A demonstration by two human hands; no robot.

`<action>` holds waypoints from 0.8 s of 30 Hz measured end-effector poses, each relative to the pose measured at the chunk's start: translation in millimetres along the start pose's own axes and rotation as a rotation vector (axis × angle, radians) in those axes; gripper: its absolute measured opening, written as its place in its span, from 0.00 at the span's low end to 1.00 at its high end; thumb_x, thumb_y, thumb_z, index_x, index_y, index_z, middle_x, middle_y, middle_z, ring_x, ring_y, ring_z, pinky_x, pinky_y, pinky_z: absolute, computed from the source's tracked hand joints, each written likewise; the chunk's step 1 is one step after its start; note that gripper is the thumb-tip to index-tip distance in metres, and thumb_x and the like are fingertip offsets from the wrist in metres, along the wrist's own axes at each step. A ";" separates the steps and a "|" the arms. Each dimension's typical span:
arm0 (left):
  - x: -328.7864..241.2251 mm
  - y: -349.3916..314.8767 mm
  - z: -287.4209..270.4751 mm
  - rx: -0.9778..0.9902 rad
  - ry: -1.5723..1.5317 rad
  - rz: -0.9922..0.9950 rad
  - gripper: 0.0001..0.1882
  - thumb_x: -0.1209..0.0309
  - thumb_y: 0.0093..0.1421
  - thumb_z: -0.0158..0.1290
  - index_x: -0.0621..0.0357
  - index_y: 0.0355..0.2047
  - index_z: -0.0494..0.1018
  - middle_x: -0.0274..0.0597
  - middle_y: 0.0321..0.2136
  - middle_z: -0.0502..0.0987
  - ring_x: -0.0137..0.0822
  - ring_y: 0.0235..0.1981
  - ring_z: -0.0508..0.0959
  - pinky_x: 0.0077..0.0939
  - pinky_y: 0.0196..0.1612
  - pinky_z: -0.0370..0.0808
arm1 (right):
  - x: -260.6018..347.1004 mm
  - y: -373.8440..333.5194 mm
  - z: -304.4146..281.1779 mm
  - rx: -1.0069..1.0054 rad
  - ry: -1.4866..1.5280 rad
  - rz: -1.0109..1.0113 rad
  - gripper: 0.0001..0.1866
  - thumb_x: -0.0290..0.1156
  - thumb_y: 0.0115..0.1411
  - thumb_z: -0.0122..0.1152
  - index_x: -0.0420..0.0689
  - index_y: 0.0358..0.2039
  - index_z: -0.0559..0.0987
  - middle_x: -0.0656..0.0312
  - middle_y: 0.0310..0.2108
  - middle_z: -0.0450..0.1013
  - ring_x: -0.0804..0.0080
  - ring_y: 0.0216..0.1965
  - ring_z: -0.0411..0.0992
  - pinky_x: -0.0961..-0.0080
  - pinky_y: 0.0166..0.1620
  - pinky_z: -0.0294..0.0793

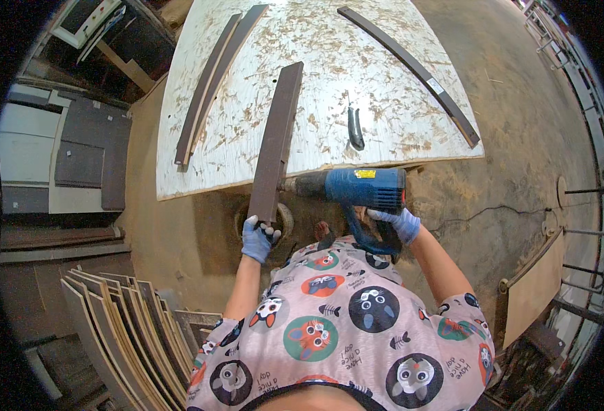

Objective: The person uses a heat gun to soften the adhesive on long wooden strips and then peels off the veneer layer by hand. The process is repeated for several strips, with the person flipping and repositioning the pieces as needed.

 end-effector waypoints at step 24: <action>-7.4 2.1 1.9 -0.005 -0.018 0.045 0.12 0.57 0.53 0.48 0.52 0.27 0.69 0.29 0.14 0.66 0.30 0.14 0.69 0.39 0.24 0.78 | 12.2 -27.3 25.3 0.054 0.110 0.142 0.25 0.32 0.45 0.69 0.46 0.45 0.74 0.63 0.41 0.73 0.71 0.41 0.70 0.71 0.46 0.70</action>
Point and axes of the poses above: each hand's wrist, its own y-axis towards the middle knuckle, its own z-axis out of the palm, x = y × z, the point moved 3 cm from there along y, towards the middle knuckle
